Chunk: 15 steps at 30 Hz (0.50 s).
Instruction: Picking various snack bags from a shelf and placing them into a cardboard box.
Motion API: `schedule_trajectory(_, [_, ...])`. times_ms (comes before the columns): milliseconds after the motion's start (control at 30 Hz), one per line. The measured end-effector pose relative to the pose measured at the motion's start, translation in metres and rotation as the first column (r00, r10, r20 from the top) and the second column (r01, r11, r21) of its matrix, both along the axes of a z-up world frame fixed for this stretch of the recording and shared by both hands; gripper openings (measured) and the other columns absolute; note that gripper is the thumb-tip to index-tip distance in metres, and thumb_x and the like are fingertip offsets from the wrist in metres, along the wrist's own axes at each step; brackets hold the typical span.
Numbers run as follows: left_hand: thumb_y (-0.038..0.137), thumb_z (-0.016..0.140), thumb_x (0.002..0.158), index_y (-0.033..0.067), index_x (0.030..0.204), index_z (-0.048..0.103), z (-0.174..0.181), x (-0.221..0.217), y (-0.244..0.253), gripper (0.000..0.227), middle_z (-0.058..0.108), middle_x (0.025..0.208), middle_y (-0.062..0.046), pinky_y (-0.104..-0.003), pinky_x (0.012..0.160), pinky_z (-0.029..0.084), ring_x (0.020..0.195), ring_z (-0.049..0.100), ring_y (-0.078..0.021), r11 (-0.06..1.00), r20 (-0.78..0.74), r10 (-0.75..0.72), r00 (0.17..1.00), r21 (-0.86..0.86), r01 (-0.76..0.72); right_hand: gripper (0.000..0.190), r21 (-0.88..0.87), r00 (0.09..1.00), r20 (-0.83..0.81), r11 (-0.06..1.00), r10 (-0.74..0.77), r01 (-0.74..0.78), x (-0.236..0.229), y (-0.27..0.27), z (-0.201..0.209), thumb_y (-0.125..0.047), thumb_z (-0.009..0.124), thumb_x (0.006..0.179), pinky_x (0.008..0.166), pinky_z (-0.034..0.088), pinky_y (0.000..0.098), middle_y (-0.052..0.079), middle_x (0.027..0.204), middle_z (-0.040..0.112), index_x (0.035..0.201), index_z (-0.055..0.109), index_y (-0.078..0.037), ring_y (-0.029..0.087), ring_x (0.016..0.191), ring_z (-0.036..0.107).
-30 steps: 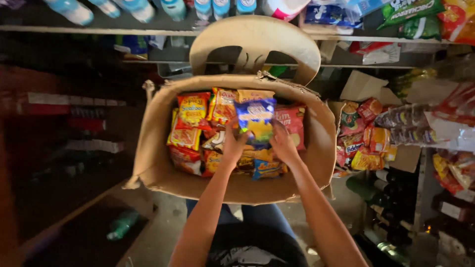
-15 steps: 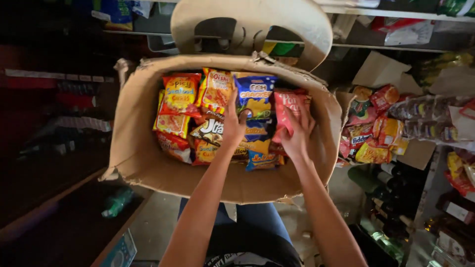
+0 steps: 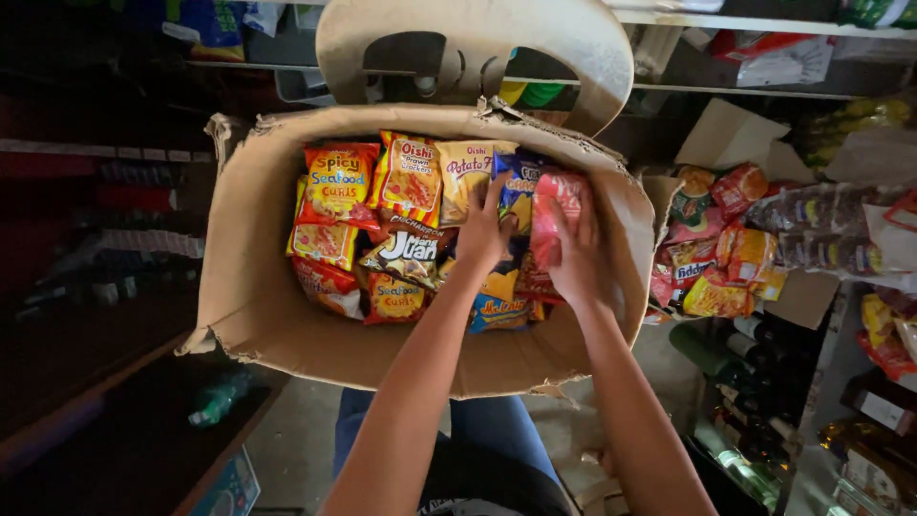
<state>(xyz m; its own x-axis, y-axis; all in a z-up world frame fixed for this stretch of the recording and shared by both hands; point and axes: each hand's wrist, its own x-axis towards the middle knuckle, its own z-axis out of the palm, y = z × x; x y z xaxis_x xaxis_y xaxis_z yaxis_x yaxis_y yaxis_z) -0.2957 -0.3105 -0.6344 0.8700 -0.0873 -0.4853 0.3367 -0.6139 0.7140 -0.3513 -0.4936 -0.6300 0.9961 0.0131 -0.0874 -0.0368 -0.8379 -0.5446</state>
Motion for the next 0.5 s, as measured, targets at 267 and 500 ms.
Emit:
schedule_trajectory(267, [0.026, 0.079, 0.083, 0.0297, 0.161, 0.024, -0.022, -0.006, 0.007, 0.095, 0.032, 0.152, -0.033, -0.067, 0.114, 0.024, 0.143, 0.033, -0.0501, 0.991, 0.264, -0.127, 0.956, 0.083, 0.108, 0.059, 0.281, 0.983, 0.127, 0.955, -0.13, 0.09, 0.014, 0.014, 0.041, 0.006, 0.06, 0.087, 0.113, 0.04, 0.043, 0.022, 0.164, 0.03, 0.14, 0.064, -0.021, 0.043, 0.148, 0.035])
schedule_trajectory(500, [0.035, 0.084, 0.08, 0.0169, 0.155, 0.029, 0.063, -0.002, 0.046, 0.095, 0.023, 0.154, -0.025, -0.065, 0.114, 0.021, 0.142, 0.025, -0.0509, 0.999, 0.459, -0.017, 0.888, 0.037, 0.0, 0.057, 0.335, 0.902, 0.387, 0.941, -0.189, 0.053, 0.025, 0.076, 0.122, 0.014, 0.053, 0.08, 0.113, 0.046, 0.0418, 0.011, 0.148, 0.056, 0.121, 0.075, -0.018, 0.032, 0.132, 0.054])
